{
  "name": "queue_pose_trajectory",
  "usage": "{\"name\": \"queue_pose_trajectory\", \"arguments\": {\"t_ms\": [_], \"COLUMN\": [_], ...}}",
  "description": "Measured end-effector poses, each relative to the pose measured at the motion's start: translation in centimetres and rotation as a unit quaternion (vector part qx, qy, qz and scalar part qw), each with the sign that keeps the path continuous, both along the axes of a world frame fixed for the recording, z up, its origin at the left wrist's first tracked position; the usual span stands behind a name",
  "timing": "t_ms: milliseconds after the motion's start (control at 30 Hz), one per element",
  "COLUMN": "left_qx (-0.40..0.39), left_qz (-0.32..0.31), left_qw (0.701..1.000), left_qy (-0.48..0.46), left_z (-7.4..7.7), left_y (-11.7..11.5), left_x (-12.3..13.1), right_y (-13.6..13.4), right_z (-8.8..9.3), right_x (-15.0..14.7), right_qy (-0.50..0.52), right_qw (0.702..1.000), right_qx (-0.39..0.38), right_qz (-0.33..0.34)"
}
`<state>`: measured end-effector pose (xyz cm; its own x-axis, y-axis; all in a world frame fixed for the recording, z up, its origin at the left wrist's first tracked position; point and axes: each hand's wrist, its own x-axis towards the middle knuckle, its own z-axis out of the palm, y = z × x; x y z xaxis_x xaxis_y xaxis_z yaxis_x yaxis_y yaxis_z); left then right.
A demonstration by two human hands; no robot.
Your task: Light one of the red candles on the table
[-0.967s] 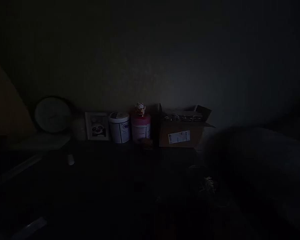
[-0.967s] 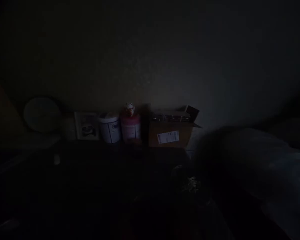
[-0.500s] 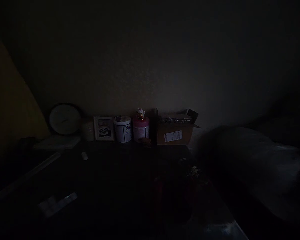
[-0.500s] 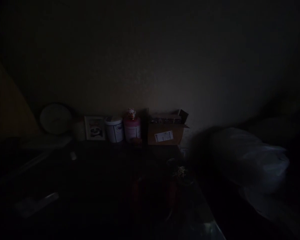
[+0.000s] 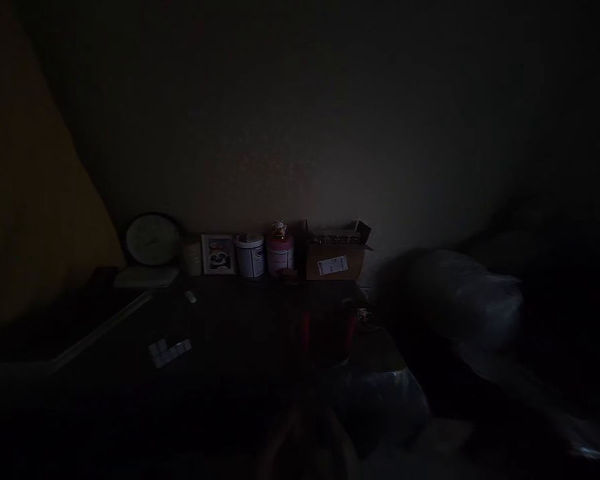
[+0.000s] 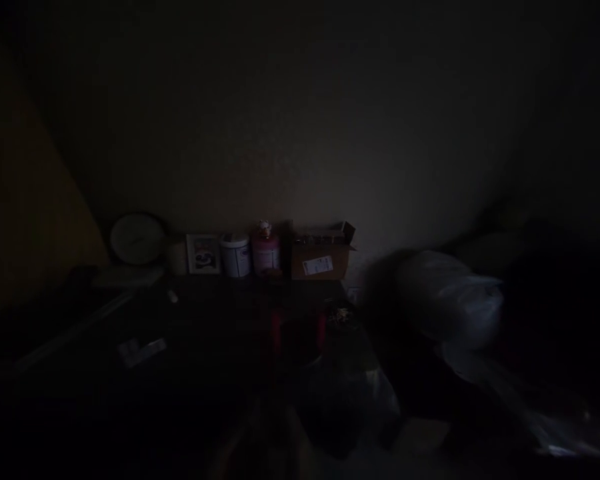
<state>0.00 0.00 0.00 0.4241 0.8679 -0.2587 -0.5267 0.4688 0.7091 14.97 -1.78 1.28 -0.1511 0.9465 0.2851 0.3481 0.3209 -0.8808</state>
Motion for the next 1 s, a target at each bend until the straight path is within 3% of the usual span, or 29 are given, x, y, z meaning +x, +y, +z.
{"name": "queue_pose_trajectory", "arguments": {"t_ms": [300, 467, 800, 1000], "left_qx": [-0.010, -0.018, -0.035, -0.027], "left_qz": [0.025, 0.030, 0.023, -0.007], "left_qw": [1.000, 0.999, 0.998, 0.999], "left_qy": [-0.006, -0.010, -0.043, -0.025], "left_z": [-0.8, -0.9, 1.0, 0.8], "left_y": [-0.2, -0.5, -1.1, -1.1], "left_x": [0.9, 0.6, 1.1, 0.5], "right_y": [-0.8, -0.3, 3.4, 3.8], "right_z": [1.3, 2.0, -1.6, -2.8], "right_x": [-0.6, 0.9, 3.8, 4.0], "right_qy": [0.070, 0.105, 0.216, 0.266], "right_qw": [0.996, 0.987, 0.955, 0.937], "right_qx": [-0.033, -0.117, -0.205, -0.224], "right_qz": [-0.031, 0.041, 0.013, 0.034]}}
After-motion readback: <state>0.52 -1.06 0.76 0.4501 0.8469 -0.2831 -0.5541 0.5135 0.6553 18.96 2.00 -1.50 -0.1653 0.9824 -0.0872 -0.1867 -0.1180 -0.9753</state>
